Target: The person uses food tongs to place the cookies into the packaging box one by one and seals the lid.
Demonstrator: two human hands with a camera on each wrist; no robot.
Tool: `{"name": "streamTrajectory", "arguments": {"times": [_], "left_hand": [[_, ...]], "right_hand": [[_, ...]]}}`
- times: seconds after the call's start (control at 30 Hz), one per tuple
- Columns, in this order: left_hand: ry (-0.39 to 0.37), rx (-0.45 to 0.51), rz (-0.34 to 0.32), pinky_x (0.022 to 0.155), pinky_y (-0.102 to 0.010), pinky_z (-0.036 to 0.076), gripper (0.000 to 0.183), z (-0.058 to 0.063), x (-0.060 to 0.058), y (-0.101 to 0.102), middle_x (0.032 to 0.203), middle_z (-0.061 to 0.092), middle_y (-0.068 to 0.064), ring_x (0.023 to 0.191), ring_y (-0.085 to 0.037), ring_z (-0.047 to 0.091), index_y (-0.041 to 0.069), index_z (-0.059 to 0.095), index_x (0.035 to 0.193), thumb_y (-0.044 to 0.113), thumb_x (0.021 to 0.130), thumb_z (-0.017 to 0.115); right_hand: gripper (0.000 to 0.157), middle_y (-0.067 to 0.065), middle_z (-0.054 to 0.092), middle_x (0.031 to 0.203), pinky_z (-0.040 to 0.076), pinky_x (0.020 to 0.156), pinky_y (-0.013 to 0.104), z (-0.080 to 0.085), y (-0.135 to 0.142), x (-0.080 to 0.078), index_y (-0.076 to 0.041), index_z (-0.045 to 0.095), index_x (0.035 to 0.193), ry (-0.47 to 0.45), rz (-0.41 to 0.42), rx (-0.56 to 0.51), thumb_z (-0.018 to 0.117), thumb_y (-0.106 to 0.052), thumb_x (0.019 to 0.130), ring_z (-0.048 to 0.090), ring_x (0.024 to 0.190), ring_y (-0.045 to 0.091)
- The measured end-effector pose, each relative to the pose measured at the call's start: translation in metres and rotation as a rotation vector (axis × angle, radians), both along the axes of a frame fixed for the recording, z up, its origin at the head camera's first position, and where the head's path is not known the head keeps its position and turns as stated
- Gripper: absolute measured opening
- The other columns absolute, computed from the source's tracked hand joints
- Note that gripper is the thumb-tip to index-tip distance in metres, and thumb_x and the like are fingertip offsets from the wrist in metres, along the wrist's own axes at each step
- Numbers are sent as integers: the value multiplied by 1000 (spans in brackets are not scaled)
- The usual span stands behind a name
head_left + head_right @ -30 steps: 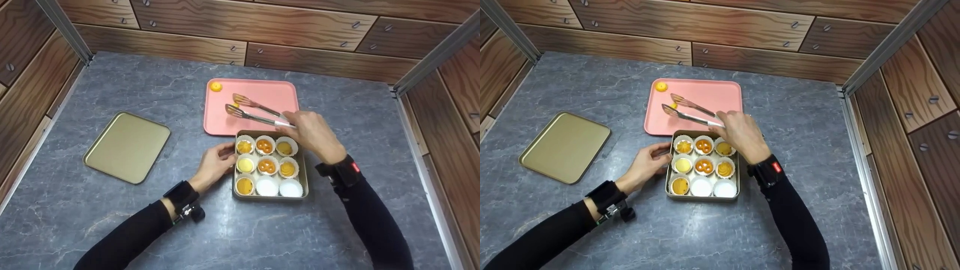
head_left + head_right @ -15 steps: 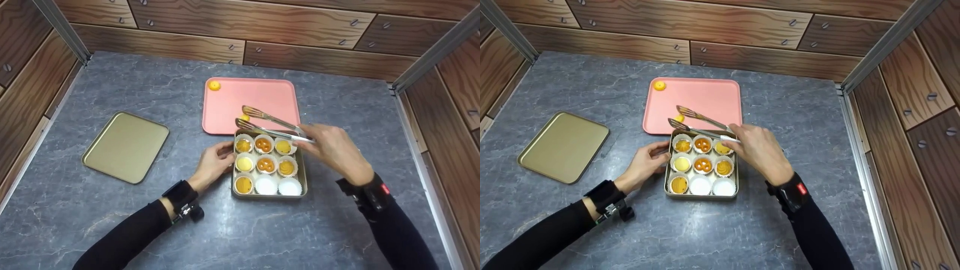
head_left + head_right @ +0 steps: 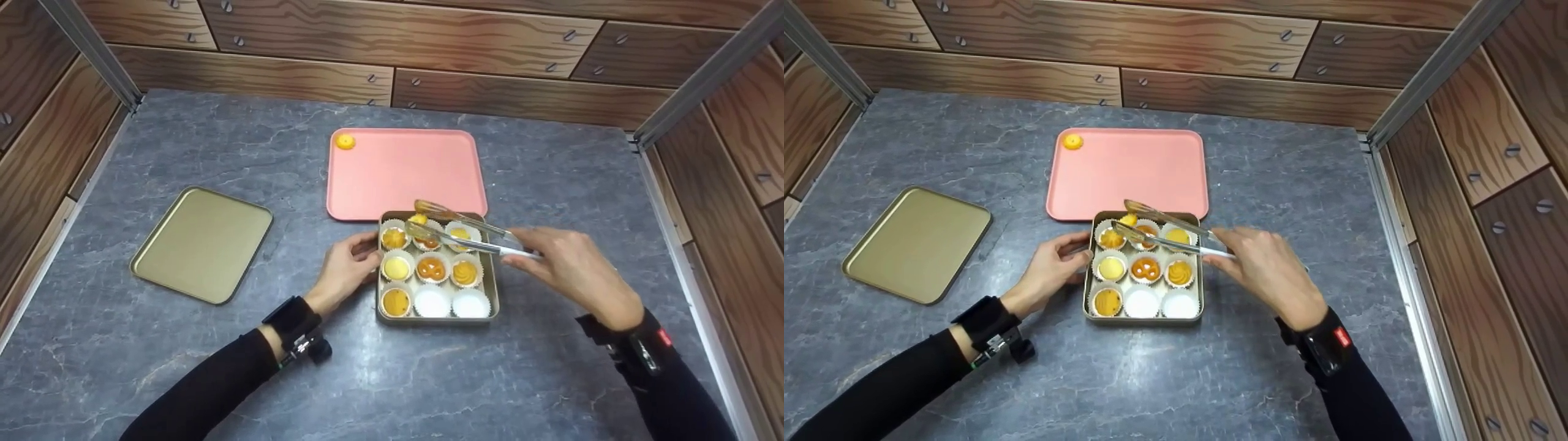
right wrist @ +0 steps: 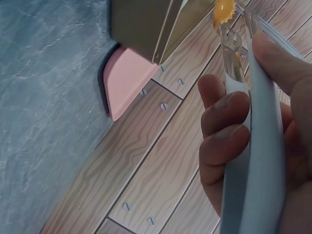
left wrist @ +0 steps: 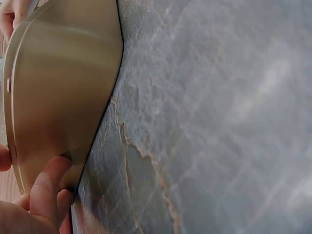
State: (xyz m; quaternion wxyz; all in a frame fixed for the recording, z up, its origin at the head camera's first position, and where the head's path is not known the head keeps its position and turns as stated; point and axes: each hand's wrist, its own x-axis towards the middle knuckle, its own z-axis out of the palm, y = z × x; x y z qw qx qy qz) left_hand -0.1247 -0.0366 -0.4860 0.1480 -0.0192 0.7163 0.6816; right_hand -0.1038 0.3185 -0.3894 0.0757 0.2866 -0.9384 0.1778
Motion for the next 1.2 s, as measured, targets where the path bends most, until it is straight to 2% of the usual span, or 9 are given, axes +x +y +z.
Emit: {"name": "streamTrajectory", "arguments": {"times": [0.33, 0.63, 0.83, 0.93, 1.0, 1.2], "left_hand": [[-6, -4, -9, 98, -31, 59, 56, 0, -2, 1, 146, 56, -24, 127, -33, 62, -1, 50, 148, 3, 95, 69], [-9, 54, 9, 95, -31, 60, 55, 0, 0, 0, 145, 57, -24, 127, -33, 62, -2, 51, 147, 0, 94, 69], [-18, 61, 14, 93, -32, 62, 56, 1, 0, 0, 145, 57, -23, 126, -33, 63, -1, 51, 147, 1, 94, 69], [-27, 47, 15, 91, -33, 62, 56, 1, 0, 0, 146, 57, -23, 125, -33, 64, 0, 51, 148, 2, 94, 69], [-32, 41, 12, 91, -33, 63, 57, 1, 0, 0, 146, 57, -23, 124, -32, 64, 0, 51, 148, 3, 95, 69], [-33, 41, 9, 90, -33, 63, 57, 0, 1, 0, 146, 57, -22, 123, -31, 64, 0, 50, 149, 3, 95, 69]], "right_hand": [[44, -4, 74, 86, 55, 54, 24, 6, 16, 18, -14, 74, 126, -1, 19, 44, 84, -30, 86, 59, 64, 2], [44, 7, 79, 96, 57, 53, 22, -5, 31, 27, -10, 76, 122, 0, 98, 56, 84, -31, 84, 65, 64, 7], [44, 5, 79, 95, 56, 53, 20, -13, 38, 30, -10, 78, 118, 29, 159, 51, 87, -30, 80, 61, 63, 1], [45, 3, 79, 94, 55, 53, 21, -13, 41, 31, -10, 78, 118, 9, 167, 43, 88, -29, 79, 58, 63, 0], [46, 4, 79, 97, 57, 55, 22, -14, 41, 32, -10, 78, 119, -9, 172, 41, 89, -28, 78, 62, 65, 0], [45, 3, 79, 100, 58, 58, 21, -13, 42, 34, -11, 76, 123, -69, 192, 46, 86, -30, 83, 61, 66, -2]]}}
